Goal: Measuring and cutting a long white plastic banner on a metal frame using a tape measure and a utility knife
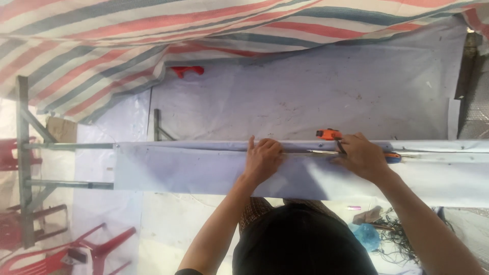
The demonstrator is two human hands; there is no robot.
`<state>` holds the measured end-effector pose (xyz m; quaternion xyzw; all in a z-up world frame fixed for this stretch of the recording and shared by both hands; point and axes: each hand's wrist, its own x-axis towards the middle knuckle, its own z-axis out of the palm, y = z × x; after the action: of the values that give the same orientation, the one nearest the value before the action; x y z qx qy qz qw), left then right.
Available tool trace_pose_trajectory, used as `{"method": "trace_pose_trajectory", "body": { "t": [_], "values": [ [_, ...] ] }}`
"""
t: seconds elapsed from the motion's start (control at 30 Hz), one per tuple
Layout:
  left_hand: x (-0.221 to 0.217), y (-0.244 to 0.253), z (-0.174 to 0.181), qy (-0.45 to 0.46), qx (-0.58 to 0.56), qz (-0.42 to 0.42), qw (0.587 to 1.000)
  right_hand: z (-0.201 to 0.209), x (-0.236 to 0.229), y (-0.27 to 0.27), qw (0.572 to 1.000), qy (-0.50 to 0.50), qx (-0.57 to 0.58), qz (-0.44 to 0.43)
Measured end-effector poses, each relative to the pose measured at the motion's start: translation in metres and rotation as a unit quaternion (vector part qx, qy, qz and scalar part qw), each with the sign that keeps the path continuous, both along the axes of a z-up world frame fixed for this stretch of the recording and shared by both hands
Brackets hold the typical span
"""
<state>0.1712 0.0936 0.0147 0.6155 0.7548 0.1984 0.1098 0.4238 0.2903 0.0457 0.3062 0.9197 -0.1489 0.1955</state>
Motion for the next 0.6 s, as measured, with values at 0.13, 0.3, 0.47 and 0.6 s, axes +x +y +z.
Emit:
{"method": "trace_pose_trajectory", "body": {
  "t": [0.13, 0.3, 0.47, 0.6],
  "values": [
    [0.008, 0.018, 0.027, -0.036, -0.088, -0.013, 0.995, 0.018, 0.007, -0.013, 0.999, -0.001, 0.052, -0.008],
    [0.008, 0.027, 0.0, -0.12, -0.101, -0.057, 0.986, 0.018, 0.002, -0.012, 0.998, -0.004, 0.066, -0.007],
    [0.009, 0.032, -0.004, -0.083, -0.101, -0.044, 0.99, -0.026, 0.01, -0.01, 0.983, 0.09, 0.158, 0.028],
    [0.008, 0.037, -0.016, -0.041, -0.113, -0.03, 0.992, -0.086, 0.029, -0.007, 0.94, 0.209, 0.264, 0.053]
  ]
}}
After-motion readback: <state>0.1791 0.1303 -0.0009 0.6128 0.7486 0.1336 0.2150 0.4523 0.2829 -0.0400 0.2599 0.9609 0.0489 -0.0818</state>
